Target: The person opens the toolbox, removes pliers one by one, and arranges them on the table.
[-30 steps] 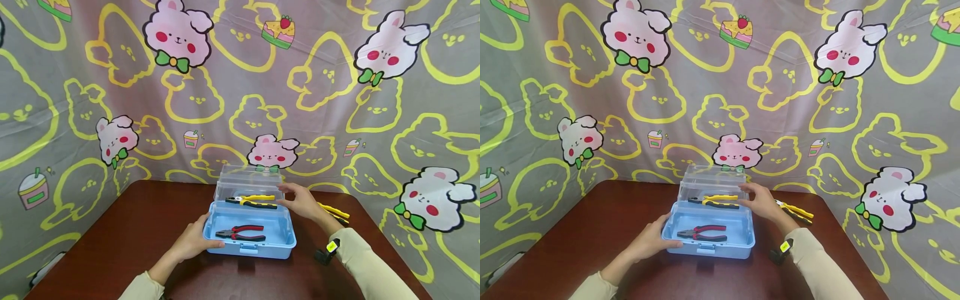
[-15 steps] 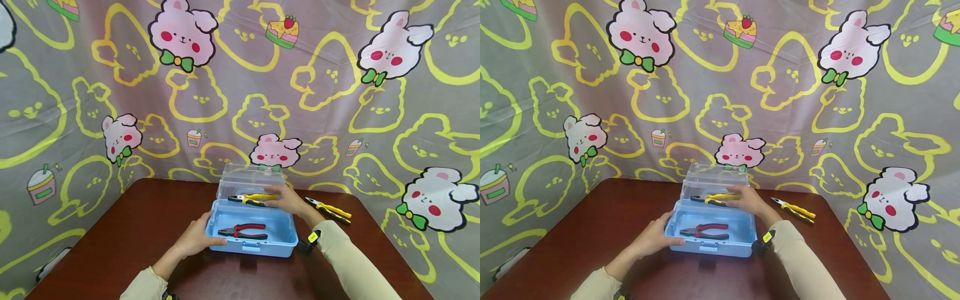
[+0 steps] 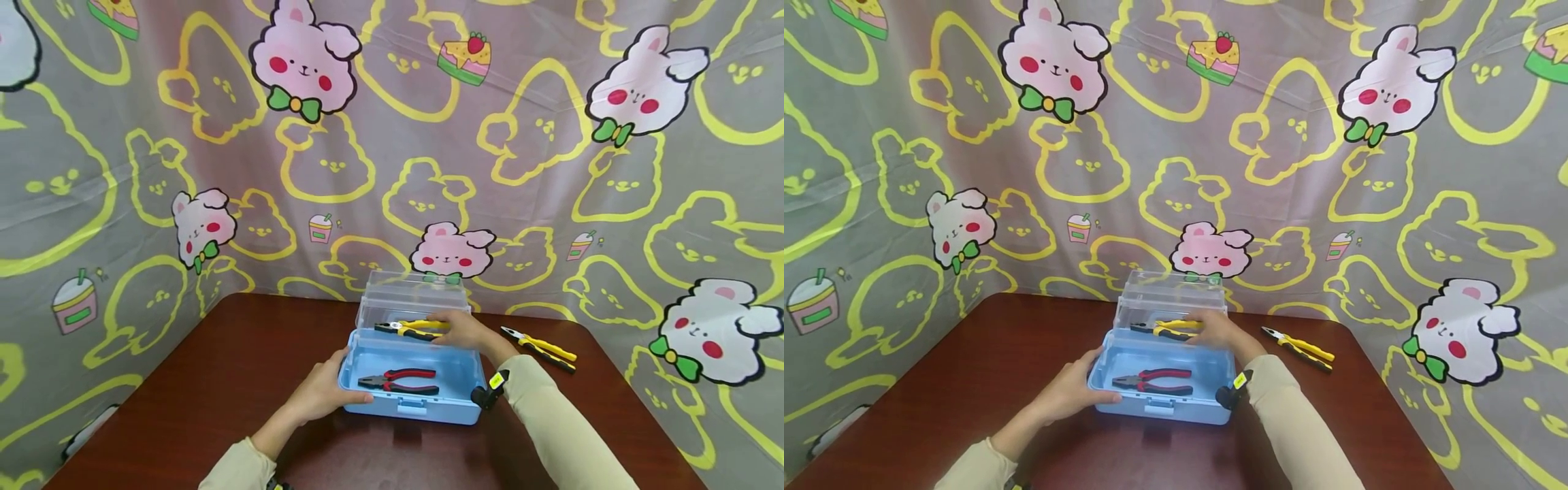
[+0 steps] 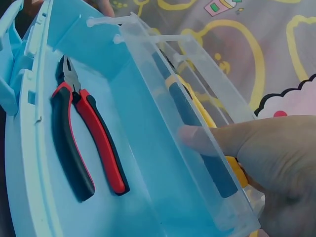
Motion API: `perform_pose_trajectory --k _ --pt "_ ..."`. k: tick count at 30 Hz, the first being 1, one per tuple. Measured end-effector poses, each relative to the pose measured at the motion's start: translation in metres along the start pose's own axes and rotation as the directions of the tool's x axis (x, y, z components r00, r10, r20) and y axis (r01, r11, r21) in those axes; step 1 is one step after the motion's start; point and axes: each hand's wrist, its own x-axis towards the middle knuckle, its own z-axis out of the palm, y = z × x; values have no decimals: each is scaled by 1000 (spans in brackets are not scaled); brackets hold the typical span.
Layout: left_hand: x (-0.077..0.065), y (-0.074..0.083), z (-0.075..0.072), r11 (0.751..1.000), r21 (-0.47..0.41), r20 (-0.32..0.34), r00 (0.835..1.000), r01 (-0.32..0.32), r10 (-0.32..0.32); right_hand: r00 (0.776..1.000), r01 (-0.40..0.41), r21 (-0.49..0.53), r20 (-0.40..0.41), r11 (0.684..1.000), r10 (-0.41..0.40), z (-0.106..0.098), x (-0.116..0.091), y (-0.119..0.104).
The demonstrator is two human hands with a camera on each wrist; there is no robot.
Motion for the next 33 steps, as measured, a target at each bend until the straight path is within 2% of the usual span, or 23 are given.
perform_pose_trajectory --k 9,13,18,25,33 --pt "-4 -6 3 999 -3 5 999 34 -34 999 20 35 -36 999 -19 12 -3 8" --pt "-4 -8 4 1000 -8 4 1000 19 -19 998 40 61 -51 997 -37 15 -7 9" --pt "2 -7 5 999 -28 4 1000 -26 26 994 37 73 -102 997 -30 8 -12 8" --pt "6 -3 4 999 -14 12 999 -53 53 995 2 113 -97 994 9 -3 -16 5" --pt "4 -3 0 1000 -11 18 1000 -25 25 997 10 176 -83 984 4 -7 -21 7"
